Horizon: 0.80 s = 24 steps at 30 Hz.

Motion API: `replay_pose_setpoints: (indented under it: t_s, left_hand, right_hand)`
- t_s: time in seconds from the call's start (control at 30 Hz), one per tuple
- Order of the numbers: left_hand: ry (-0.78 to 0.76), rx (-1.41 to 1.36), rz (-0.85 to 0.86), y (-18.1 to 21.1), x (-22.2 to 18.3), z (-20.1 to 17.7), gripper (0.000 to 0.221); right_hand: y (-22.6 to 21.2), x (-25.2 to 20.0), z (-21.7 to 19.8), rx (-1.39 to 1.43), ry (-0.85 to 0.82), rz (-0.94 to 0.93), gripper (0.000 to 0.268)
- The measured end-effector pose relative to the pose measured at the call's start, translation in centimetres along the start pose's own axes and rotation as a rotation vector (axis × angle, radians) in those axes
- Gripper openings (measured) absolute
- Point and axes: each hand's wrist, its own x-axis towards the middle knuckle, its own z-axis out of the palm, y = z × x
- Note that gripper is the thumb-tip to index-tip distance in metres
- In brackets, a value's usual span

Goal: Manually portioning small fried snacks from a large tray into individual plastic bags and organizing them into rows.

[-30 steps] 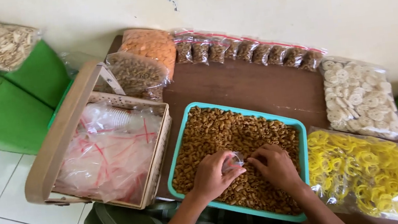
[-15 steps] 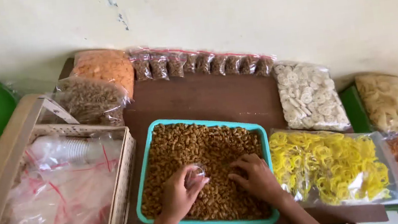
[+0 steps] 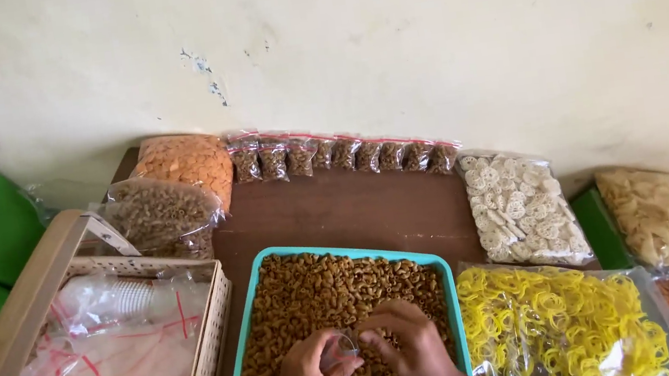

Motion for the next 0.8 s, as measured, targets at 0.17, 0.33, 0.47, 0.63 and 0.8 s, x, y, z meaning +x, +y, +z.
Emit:
replay_pose_setpoints:
  t_s: [0.17, 0.33, 0.47, 0.63, 0.8]
  left_hand:
    - [0.001, -0.01, 0.042, -0.4, -0.2, 0.3, 0.034]
    - [-0.044, -0.04, -0.038, 0.5, -0.1, -0.5, 0.036]
    - [-0.056, -0.054, -0.059, 0.3, -0.2, -0.6, 0.034]
    - [-0.058, -0.019, -0.072, 0.3, -0.1, -0.5, 0.035]
    - [-0.05, -0.005, -0.085, -0.5, -1.3, 0.0, 0.035]
  right_hand:
    - [-1.0, 1.0, 0.6, 0.213, -0.22, 0.085, 0.031]
    - [3.6, 1.5, 1.4, -0.181, -0.129, 0.255, 0.04]
    - [5.9, 0.2, 3.1, -0.324, -0.195, 0.234, 0.051]
    - [5.4, 0.0, 2.6, -0.212, -0.201, 0.238, 0.019]
    - [4.8, -0.4, 1.5, -0.123, -0.243, 0.235, 0.013]
